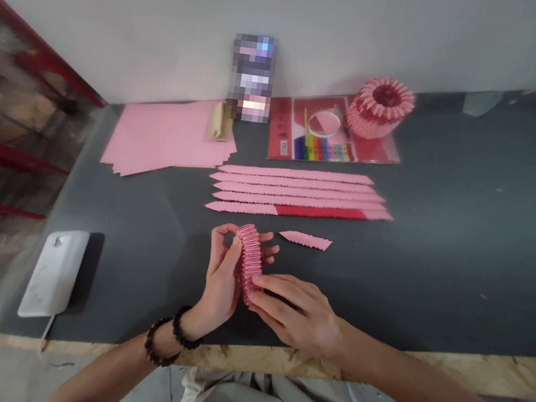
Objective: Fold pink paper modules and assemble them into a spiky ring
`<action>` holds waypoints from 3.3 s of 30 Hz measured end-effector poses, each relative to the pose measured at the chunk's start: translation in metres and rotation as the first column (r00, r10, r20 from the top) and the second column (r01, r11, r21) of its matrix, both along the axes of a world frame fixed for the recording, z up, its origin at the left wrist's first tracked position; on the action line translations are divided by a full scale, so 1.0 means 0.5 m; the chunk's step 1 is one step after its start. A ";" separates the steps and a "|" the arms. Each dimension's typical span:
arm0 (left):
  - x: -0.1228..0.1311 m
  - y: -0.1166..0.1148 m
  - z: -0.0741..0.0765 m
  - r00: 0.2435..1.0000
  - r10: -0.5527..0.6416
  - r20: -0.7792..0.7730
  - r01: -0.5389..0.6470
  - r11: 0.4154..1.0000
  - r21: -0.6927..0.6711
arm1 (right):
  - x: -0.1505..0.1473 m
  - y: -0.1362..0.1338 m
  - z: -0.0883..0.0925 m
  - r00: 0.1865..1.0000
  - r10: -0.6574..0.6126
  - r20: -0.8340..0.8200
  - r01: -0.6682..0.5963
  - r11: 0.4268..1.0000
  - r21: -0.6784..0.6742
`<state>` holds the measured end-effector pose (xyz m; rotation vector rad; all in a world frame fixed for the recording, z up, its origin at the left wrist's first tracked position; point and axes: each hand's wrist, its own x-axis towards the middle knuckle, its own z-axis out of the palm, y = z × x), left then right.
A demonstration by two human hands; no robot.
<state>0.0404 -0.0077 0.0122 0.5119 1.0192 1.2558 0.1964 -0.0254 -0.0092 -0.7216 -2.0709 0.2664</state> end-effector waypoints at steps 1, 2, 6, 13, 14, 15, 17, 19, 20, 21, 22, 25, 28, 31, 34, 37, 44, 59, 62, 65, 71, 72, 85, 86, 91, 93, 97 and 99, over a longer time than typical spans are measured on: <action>0.000 -0.001 -0.001 1.000 -0.013 0.008 0.014 1.000 -0.005 | 0.000 0.000 -0.004 1.000 -0.011 -0.020 0.010 1.000 -0.010; 0.001 -0.001 -0.001 1.000 -0.023 0.018 0.024 1.000 -0.013 | 0.001 0.000 -0.007 0.999 -0.020 -0.035 0.020 1.000 -0.011; 0.001 -0.002 0.002 0.997 -0.039 0.065 0.043 0.998 -0.055 | 0.002 0.000 -0.010 0.998 -0.050 -0.027 0.050 0.999 0.005; 0.006 -0.010 0.007 0.988 -0.107 0.108 0.117 0.989 -0.091 | -0.002 0.005 -0.003 0.996 -0.072 0.044 0.071 0.997 0.029; 0.009 -0.012 0.005 0.990 -0.102 0.092 0.110 0.990 -0.084 | -0.003 0.005 -0.002 0.996 -0.071 0.047 0.069 0.997 0.037; 0.012 -0.014 0.003 0.993 -0.088 0.074 0.093 0.993 -0.071 | -0.003 0.005 -0.002 0.996 -0.066 0.051 0.064 0.997 0.049; 0.017 -0.017 0.000 0.998 -0.047 0.032 0.049 0.998 -0.037 | -0.003 0.004 -0.001 0.997 -0.054 0.052 0.049 0.996 0.077; 0.022 -0.017 -0.002 1.000 -0.006 -0.011 0.006 1.000 -0.022 | -0.004 0.004 -0.002 0.998 -0.039 0.046 0.033 0.993 0.111; 0.023 -0.017 -0.002 1.000 0.010 -0.029 -0.011 1.000 -0.025 | -0.004 0.004 -0.002 0.999 -0.031 0.039 0.026 0.992 0.123; 0.024 -0.016 -0.001 0.999 0.023 -0.045 -0.024 0.999 -0.032 | -0.004 0.005 -0.002 0.999 -0.026 0.026 0.023 0.992 0.127; 0.025 -0.016 0.000 0.998 0.030 -0.055 -0.032 0.999 -0.039 | -0.004 0.005 -0.003 1.000 -0.023 0.015 0.021 0.992 0.128; 0.023 -0.014 0.002 0.998 0.015 -0.061 -0.018 0.999 -0.049 | -0.002 0.007 -0.006 0.999 -0.027 0.034 0.023 0.993 0.114; 0.018 -0.013 0.002 0.999 0.001 -0.043 -0.003 0.999 -0.044 | 0.002 0.009 -0.011 0.996 -0.059 0.073 0.052 0.994 0.094; 0.016 -0.013 0.000 0.999 0.007 -0.037 -0.008 1.000 -0.013 | 0.004 0.013 -0.017 0.998 -0.037 0.049 0.033 0.996 0.077; 0.017 -0.013 -0.001 0.998 0.023 -0.058 -0.023 1.000 -0.011 | 0.004 0.017 -0.020 0.999 -0.001 0.035 -0.002 0.997 0.074; 0.019 -0.013 -0.004 0.996 0.035 -0.087 -0.036 0.999 -0.014 | 0.002 0.019 -0.019 0.999 0.022 0.023 -0.024 0.994 0.103; 0.014 -0.012 -0.006 0.994 0.020 -0.108 -0.020 1.000 -0.004 | 0.001 0.022 -0.009 0.995 0.102 0.014 -0.102 0.992 0.072; 0.022 -0.031 -0.017 0.968 -0.252 0.007 0.250 0.955 -0.162 | 0.018 0.053 -0.002 0.961 -0.186 -0.204 0.069 0.877 -0.475; 0.020 -0.030 -0.016 0.962 -0.266 -0.056 0.256 0.955 -0.148 | 0.019 0.056 0.000 0.953 -0.173 -0.249 0.043 0.889 -0.455; 0.017 -0.030 -0.015 0.958 -0.275 -0.085 0.263 0.956 -0.132 | 0.019 0.060 0.002 0.956 -0.147 -0.255 0.032 0.913 -0.407; 0.013 -0.022 -0.014 0.940 -0.326 -0.098 0.308 0.937 -0.164 | 0.019 0.062 0.003 0.962 -0.121 -0.246 0.026 0.933 -0.358; 0.013 -0.019 -0.014 0.937 -0.333 -0.107 0.312 0.934 -0.174 | 0.019 0.062 0.002 0.962 -0.130 -0.241 0.035 0.930 -0.365; -0.005 0.009 -0.005 0.978 -0.202 -0.042 0.182 0.940 -0.289 | 0.022 0.051 0.013 0.968 -0.150 -0.202 0.058 0.914 -0.401; -0.008 0.013 -0.003 0.987 -0.162 -0.014 0.152 0.946 -0.285 | 0.022 0.048 0.015 0.969 -0.146 -0.201 0.066 0.931 -0.359; -0.017 0.022 0.004 0.998 -0.026 0.061 0.042 0.959 -0.279 | 0.015 0.036 0.005 0.984 -0.016 -0.179 0.015 1.000 -0.005; -0.015 0.020 0.005 0.999 0.002 0.032 0.008 0.954 -0.300 | 0.008 0.030 -0.007 0.989 0.049 -0.137 -0.036 0.995 0.098; -0.003 0.013 0.013 0.998 0.048 -0.047 -0.061 0.932 -0.358 | -0.005 0.021 -0.024 0.992 0.068 -0.109 -0.044 0.976 0.213; 0.003 0.010 0.019 0.996 0.065 -0.067 -0.087 0.917 -0.389 | -0.006 0.021 -0.025 0.993 0.065 -0.098 -0.040 0.970 0.239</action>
